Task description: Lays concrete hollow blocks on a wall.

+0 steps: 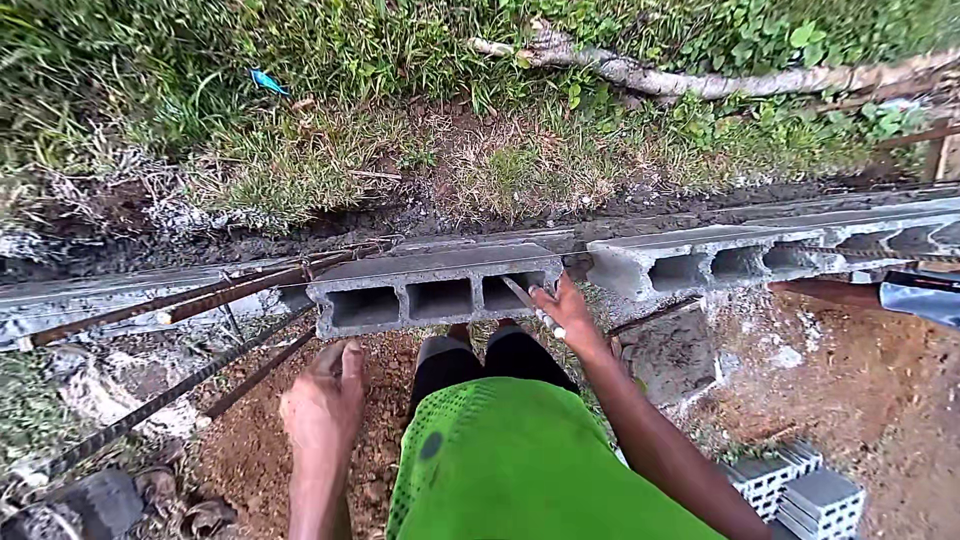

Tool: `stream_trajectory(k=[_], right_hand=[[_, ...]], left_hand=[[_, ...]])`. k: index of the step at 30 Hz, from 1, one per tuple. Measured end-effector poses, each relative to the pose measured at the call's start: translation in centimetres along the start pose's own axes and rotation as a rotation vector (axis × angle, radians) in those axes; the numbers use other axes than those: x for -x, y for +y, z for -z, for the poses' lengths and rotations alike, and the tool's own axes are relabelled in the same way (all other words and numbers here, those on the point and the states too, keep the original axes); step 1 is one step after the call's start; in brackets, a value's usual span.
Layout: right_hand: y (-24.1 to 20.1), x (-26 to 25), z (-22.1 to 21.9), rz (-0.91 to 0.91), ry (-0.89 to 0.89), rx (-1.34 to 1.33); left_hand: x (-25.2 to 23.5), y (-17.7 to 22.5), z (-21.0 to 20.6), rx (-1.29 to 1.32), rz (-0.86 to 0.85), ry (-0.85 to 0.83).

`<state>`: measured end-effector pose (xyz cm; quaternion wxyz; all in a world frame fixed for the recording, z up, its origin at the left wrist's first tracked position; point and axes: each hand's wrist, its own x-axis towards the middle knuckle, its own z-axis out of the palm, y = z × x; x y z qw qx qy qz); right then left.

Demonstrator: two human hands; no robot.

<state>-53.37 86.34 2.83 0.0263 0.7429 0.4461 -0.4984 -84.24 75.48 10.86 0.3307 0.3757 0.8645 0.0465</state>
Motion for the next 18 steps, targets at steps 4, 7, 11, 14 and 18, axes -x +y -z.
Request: stream_trajectory(k=[4, 7, 11, 14, 18], right_hand=[[-0.3, 0.0, 0.3, -0.008, -0.011, 0.048], [-0.1, 0.1, 0.5, 0.013, 0.018, 0.051], [0.2, 0.2, 0.7, 0.063, 0.025, 0.068], [-0.1, 0.3, 0.6, 0.068, 0.024, 0.099], [-0.6, 0.2, 0.5, 0.042, 0.013, 0.144]], left_hand=[[-0.2, 0.5, 0.3, -0.045, -0.118, 0.121], [-1.4, 0.3, -0.5, -0.06, -0.162, 0.122], [-2.3, 0.3, -2.2, -0.062, -0.186, 0.076], [-2.6, 1.1, -3.6, -0.035, -0.208, 0.034], [-3.5, 2.5, -5.1, -0.061, -0.158, -0.073]])
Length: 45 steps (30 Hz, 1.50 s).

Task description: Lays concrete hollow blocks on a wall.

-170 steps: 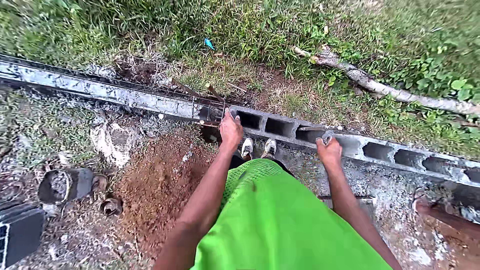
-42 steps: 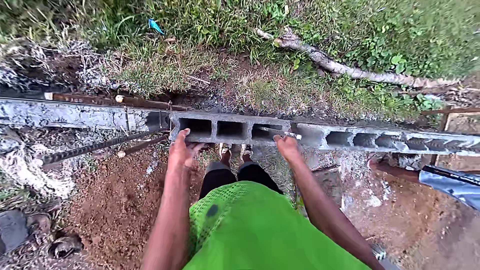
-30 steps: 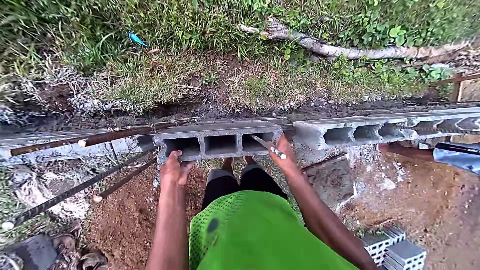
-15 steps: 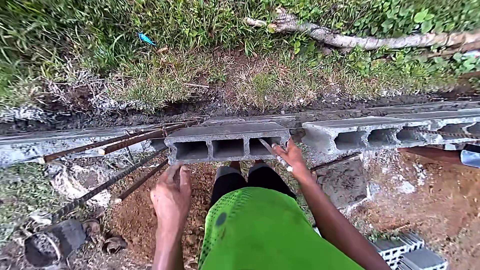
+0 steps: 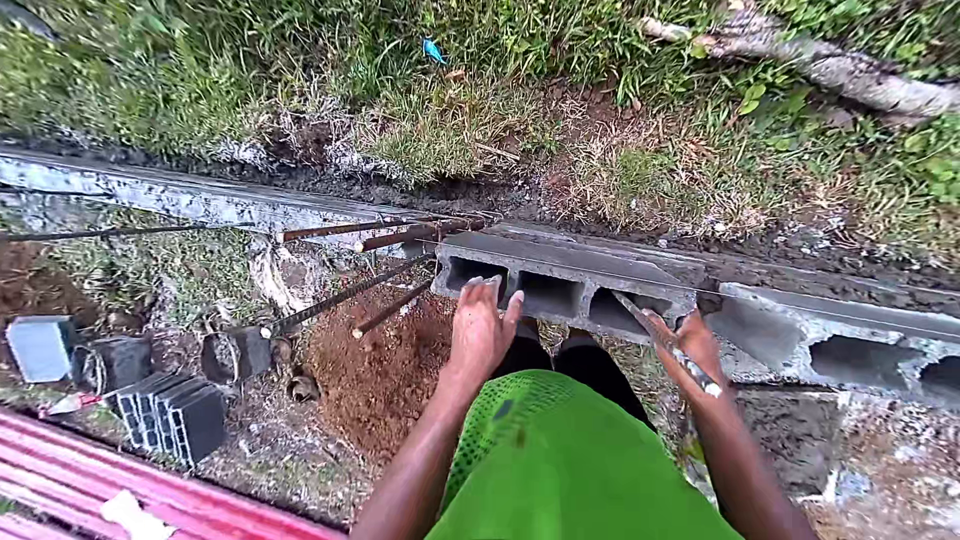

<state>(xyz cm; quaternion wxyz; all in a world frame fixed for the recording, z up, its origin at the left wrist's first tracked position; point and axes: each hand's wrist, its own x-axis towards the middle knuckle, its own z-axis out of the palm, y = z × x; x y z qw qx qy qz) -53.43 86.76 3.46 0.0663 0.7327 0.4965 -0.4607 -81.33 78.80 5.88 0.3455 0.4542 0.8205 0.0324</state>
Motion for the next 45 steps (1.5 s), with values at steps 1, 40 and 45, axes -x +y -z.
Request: stream_trajectory(k=[1, 40, 45], right_hand=[[0.0, -0.1, 0.0, -0.01, -0.004, -0.001], [0.0, -1.1, 0.4, -0.117, -0.076, 0.06], [-0.4, -1.0, 1.1, -0.118, -0.049, 0.056]], left_hand=[[-0.5, 0.3, -0.4, -0.019, 0.013, -0.025], [-4.5, 3.9, -1.0, -0.235, 0.238, -0.242], [-4.4, 4.5, -0.6, -0.235, 0.237, -0.243]])
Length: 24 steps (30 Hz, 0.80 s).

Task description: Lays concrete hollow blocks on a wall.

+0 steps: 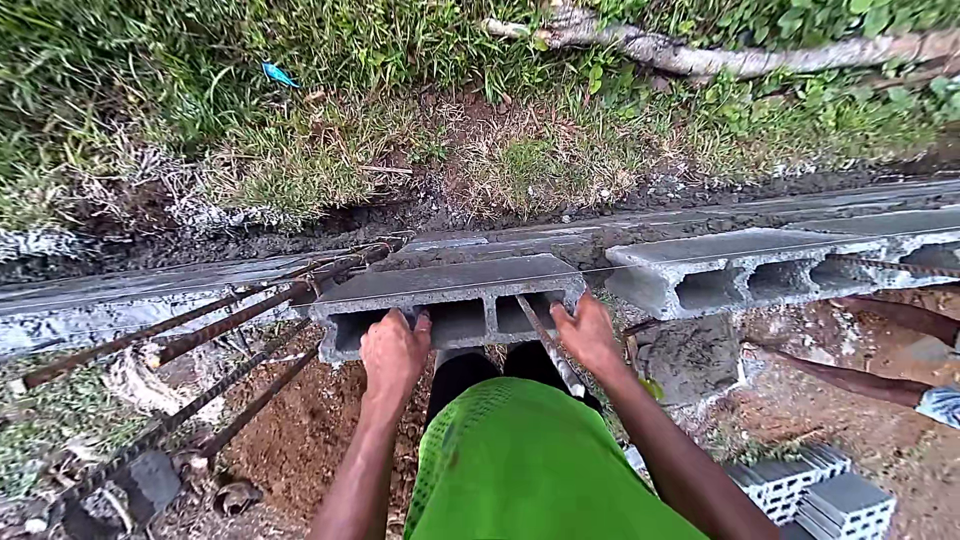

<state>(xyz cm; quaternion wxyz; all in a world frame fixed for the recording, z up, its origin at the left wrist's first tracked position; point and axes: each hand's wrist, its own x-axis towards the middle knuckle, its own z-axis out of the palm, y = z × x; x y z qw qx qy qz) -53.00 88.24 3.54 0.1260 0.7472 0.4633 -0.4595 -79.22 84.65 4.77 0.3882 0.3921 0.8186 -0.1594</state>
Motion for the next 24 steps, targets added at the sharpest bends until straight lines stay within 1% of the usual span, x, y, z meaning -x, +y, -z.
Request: stream_trajectory(k=[4, 10, 13, 15, 21, 24], right_hand=[[0.1, -1.4, -0.4, -0.007, -0.011, 0.029], [0.4, -0.5, -0.2, 0.004, -0.019, 0.019], [-0.3, -0.9, 0.2, -0.01, -0.004, 0.009], [-0.2, -0.9, -0.1, -0.036, -0.03, 0.014], [0.0, -1.0, -0.2, 0.02, -0.027, -0.018], [0.5, -1.1, -0.7, 0.04, -0.02, -0.027]], left_hand=[[-0.7, 0.3, -0.2, 0.002, 0.007, 0.003], [-0.2, 0.2, -0.2, 0.006, 0.005, 0.005], [-0.4, 0.6, 0.1, 0.011, 0.01, 0.006], [-0.4, 0.1, -0.6, 0.014, 0.007, 0.018], [-0.8, -0.6, -0.9, 0.042, -0.021, 0.04], [-0.6, -1.1, -1.5, 0.066, -0.041, 0.078]])
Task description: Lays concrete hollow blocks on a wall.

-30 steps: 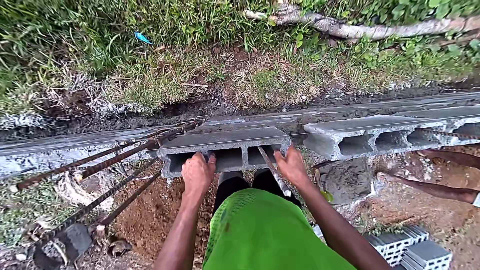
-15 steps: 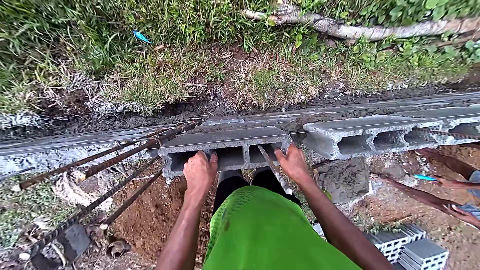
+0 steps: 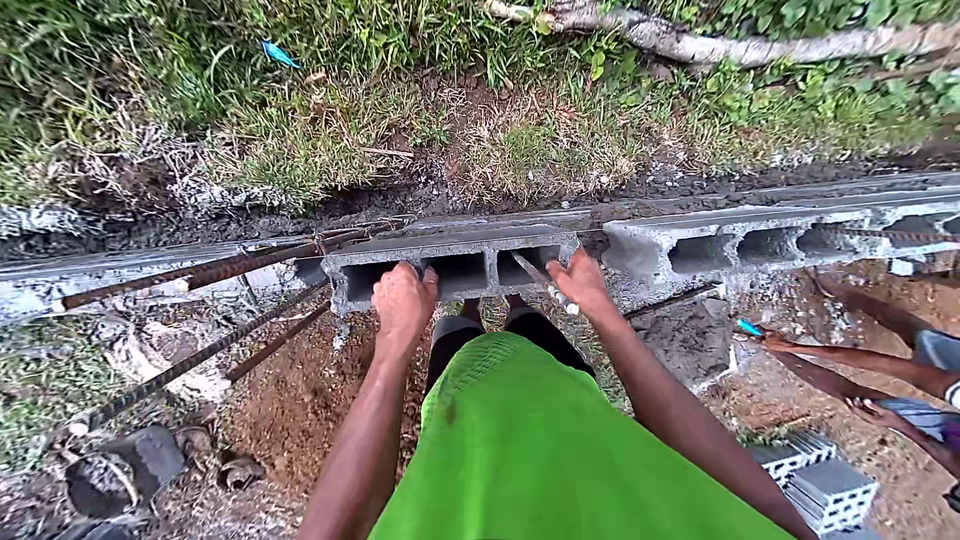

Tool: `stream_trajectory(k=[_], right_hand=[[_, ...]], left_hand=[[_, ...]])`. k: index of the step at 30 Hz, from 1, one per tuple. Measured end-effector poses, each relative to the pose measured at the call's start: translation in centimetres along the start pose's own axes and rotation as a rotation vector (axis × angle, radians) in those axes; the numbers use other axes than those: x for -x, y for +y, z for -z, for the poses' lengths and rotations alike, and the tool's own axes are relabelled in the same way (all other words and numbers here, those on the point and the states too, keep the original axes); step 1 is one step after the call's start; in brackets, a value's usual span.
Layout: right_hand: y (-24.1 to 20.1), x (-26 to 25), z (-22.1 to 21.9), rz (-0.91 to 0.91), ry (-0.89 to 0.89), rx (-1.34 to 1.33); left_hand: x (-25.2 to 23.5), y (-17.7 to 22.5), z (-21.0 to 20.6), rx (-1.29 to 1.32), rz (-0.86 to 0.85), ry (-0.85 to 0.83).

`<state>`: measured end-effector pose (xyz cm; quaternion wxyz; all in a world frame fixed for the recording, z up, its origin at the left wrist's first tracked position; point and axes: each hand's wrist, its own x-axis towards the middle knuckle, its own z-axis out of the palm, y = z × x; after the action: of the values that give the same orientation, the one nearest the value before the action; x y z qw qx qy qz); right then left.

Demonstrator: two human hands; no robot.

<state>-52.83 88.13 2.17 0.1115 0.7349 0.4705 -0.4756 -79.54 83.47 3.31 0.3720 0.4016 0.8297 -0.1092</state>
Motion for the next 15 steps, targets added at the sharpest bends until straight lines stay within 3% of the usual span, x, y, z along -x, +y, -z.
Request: stream_trajectory(k=[7, 15], right_hand=[[0.8, -0.1, -0.8, 0.063, 0.057, 0.023], [0.4, 1.2, -1.3, 0.09, 0.097, 0.045]], left_hand=[[1.1, -0.1, -0.7, 0.058, -0.001, 0.097], [1.5, -1.0, -1.0, 0.107, -0.064, 0.089]])
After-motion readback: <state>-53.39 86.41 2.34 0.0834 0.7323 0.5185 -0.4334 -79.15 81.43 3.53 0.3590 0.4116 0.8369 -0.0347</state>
